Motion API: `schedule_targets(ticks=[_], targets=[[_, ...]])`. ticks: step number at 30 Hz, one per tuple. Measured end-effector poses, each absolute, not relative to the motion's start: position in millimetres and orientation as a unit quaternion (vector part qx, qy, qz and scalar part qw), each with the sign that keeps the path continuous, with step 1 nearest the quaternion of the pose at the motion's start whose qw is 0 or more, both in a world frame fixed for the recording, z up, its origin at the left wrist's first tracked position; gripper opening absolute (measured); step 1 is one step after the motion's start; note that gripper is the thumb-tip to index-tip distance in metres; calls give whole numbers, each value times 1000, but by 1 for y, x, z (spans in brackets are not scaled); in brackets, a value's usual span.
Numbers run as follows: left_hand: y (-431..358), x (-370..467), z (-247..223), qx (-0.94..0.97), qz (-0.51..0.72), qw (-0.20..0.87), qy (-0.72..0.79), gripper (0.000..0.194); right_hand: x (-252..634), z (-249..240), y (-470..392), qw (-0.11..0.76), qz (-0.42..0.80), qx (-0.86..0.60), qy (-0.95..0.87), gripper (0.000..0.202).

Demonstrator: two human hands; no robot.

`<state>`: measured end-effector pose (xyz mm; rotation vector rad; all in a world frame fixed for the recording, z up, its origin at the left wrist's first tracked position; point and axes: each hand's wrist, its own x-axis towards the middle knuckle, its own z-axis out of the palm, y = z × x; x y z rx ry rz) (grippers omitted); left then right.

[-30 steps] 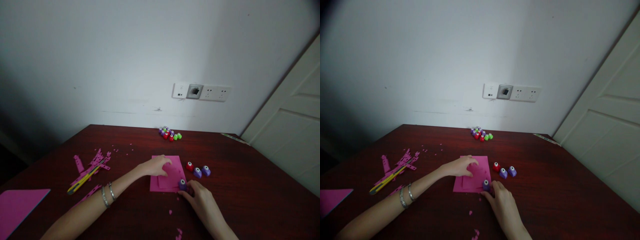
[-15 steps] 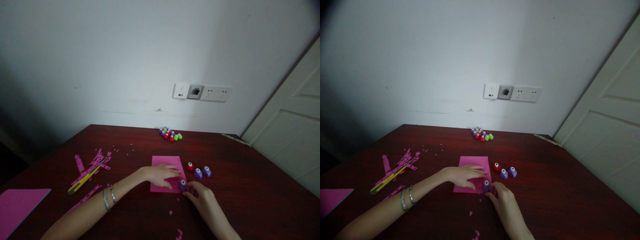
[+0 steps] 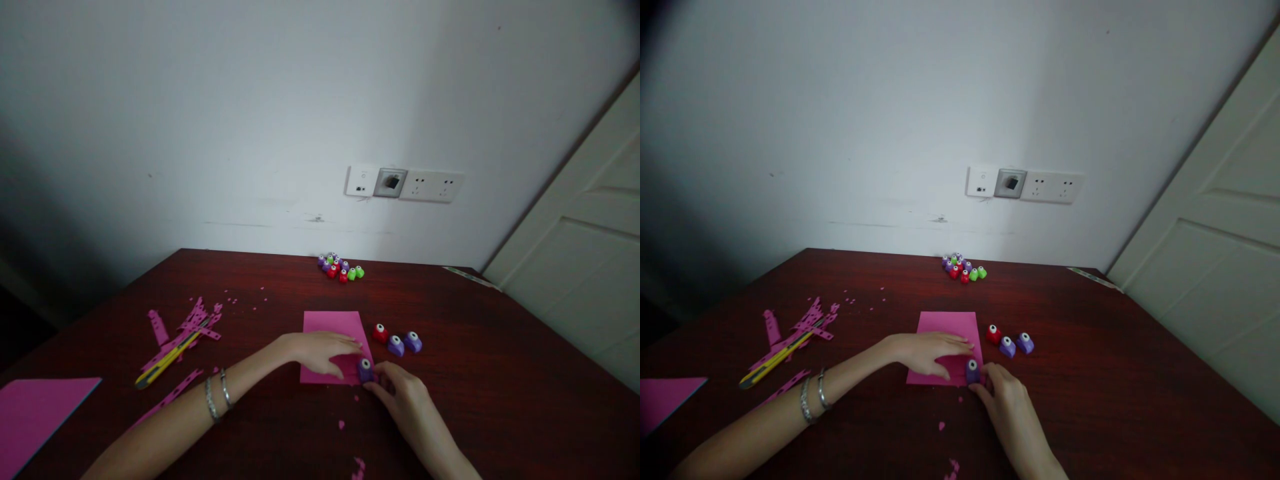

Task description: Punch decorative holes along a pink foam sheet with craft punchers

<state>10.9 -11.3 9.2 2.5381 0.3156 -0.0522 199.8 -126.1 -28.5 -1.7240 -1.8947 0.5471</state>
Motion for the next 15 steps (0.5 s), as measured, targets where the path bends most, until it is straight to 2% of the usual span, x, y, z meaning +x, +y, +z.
schedule_targets(ticks=[9,11,15], targets=[[-13,11,12,940,7,320,119,66,199,-27,-126,278,201,-641,-686,7],[-13,10,18,935,41,332,119,59,201,-24,-125,286,219,-648,-671,11],[-11,7,33,913,138,331,195,34,206,-17,-121,309,306,-670,-602,22]])
